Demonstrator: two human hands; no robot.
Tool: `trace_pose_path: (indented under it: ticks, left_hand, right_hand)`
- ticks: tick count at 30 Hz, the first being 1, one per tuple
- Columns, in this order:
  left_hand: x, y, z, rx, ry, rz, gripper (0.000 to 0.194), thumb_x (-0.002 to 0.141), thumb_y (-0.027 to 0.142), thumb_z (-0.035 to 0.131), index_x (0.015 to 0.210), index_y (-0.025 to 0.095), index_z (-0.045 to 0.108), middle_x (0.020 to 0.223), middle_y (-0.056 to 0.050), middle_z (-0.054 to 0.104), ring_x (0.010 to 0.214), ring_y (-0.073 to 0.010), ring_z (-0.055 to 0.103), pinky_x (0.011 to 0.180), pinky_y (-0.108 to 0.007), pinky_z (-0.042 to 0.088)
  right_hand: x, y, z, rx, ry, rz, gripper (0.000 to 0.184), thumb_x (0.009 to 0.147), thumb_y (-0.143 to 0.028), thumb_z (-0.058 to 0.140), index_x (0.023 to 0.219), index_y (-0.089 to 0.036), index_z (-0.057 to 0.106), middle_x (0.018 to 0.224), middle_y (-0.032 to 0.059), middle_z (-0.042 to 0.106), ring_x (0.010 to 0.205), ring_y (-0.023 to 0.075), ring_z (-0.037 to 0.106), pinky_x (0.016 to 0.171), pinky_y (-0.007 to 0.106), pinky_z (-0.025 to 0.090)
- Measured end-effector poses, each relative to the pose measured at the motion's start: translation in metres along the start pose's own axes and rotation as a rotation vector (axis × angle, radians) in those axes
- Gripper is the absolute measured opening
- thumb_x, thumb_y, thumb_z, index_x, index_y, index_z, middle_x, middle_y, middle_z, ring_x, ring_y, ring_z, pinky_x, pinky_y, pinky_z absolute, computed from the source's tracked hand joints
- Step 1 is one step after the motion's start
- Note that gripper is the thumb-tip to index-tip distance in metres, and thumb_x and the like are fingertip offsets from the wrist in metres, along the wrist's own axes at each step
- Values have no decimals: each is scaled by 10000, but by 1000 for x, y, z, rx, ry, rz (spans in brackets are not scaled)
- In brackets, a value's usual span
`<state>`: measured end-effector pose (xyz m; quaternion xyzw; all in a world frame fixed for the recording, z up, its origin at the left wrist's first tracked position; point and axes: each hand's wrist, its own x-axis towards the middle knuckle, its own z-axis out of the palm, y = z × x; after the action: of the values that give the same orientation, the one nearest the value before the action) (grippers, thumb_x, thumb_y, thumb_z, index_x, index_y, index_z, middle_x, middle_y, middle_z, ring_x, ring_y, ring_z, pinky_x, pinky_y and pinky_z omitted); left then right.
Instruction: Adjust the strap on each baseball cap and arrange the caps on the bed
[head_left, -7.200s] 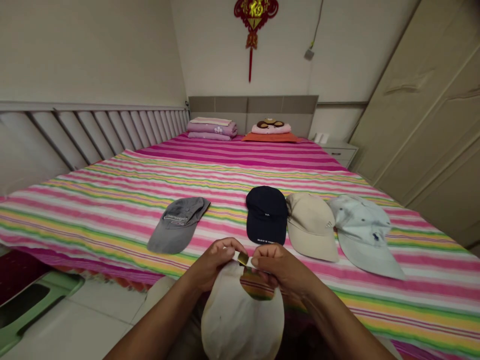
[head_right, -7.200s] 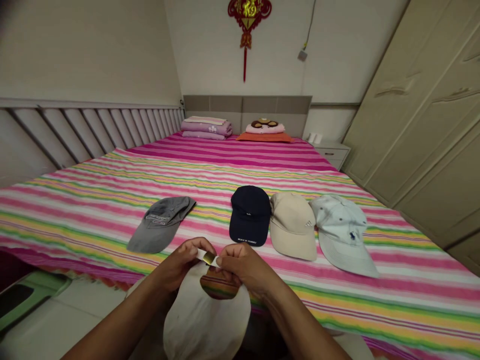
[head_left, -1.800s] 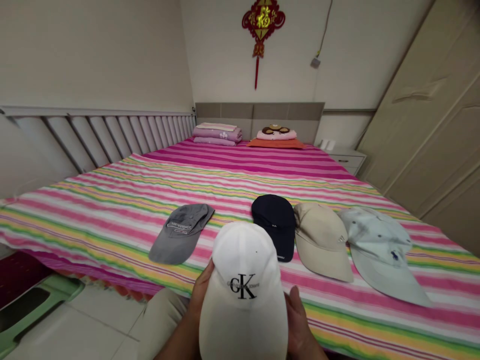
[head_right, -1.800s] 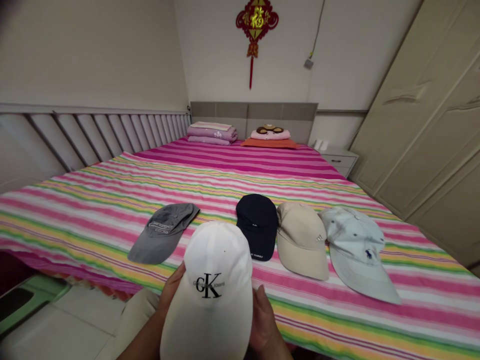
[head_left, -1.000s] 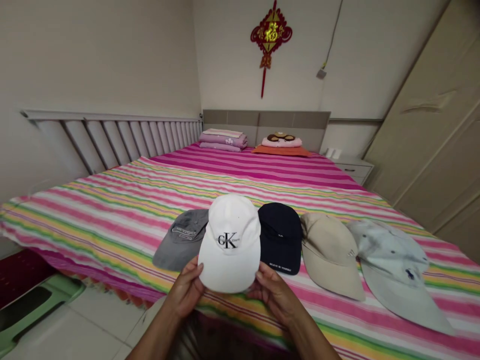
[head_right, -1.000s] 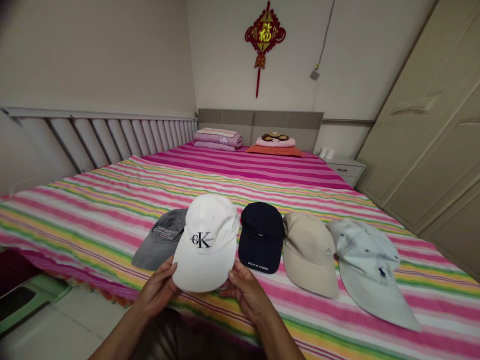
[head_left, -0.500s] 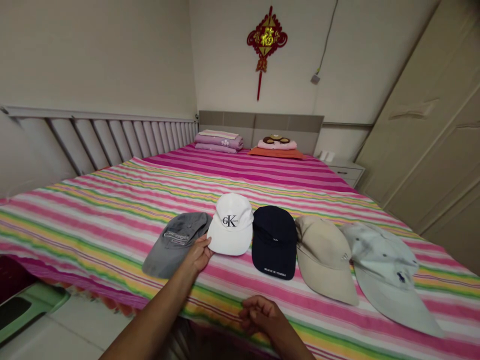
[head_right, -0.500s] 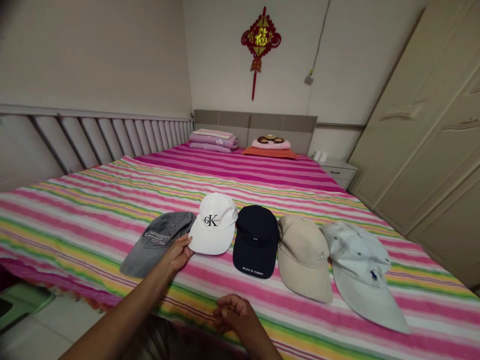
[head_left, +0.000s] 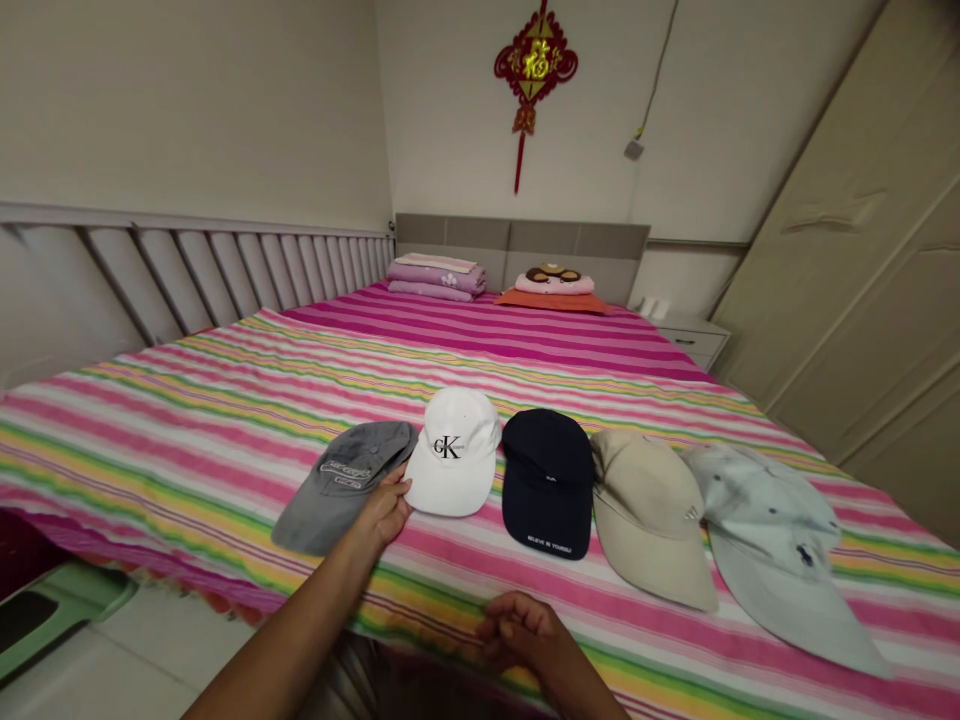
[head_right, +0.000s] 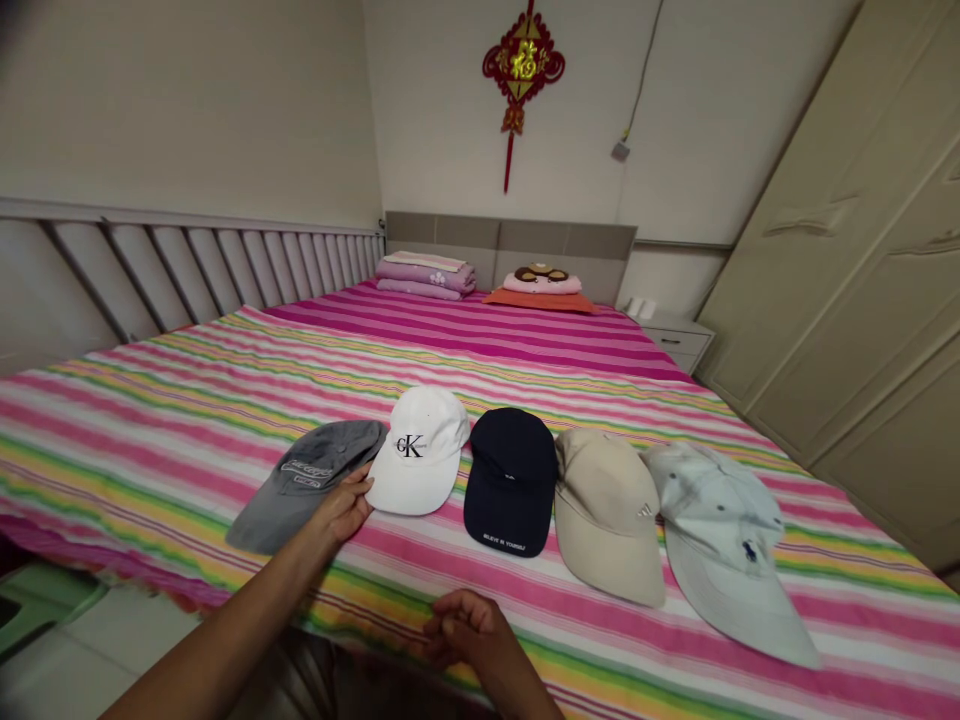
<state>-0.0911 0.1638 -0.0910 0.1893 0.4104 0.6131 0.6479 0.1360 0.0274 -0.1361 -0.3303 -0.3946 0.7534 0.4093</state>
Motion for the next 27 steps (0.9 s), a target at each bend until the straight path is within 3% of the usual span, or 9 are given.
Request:
trace_pose_path:
  ticks: [12, 19, 25, 27]
  left_hand:
    - [-2, -1, -1, 140, 37, 8, 350, 677, -76, 446, 939, 119, 572, 678, -49, 676, 558, -123, 623, 530, -209, 506]
    - [-6, 2, -1, 367, 101, 83, 303, 646, 6, 533, 917, 124, 601, 729, -53, 676, 608, -140, 614, 561, -237, 487]
    - [-28, 7, -19, 614, 205, 251, 204, 560, 105, 656, 759, 147, 641, 784, -35, 656, 855, -191, 588, 711, -233, 455]
    - [-45, 5, -30, 665, 234, 264, 190, 575, 153, 667, 763, 157, 639, 775, -32, 654, 832, -189, 597, 696, -237, 460]
  right_hand:
    - [0, 1, 0, -4, 16, 6, 300, 671, -359, 689, 855, -146, 589, 806, 65, 664, 658, 160, 629, 598, 283, 426]
    - [-2, -2, 3, -15, 10, -6, 302, 675, -370, 684, 861, -150, 593, 811, 64, 658, 667, 158, 624, 611, 285, 424]
    - [-3, 0, 0, -17, 4, -5, 311, 673, -368, 685, 872, -148, 590, 820, 68, 659, 683, 164, 625, 611, 281, 419]
    - [-2, 2, -1, -13, -1, -2, 311, 675, -374, 681, 867, -148, 588, 815, 66, 658, 679, 165, 626, 613, 284, 421]
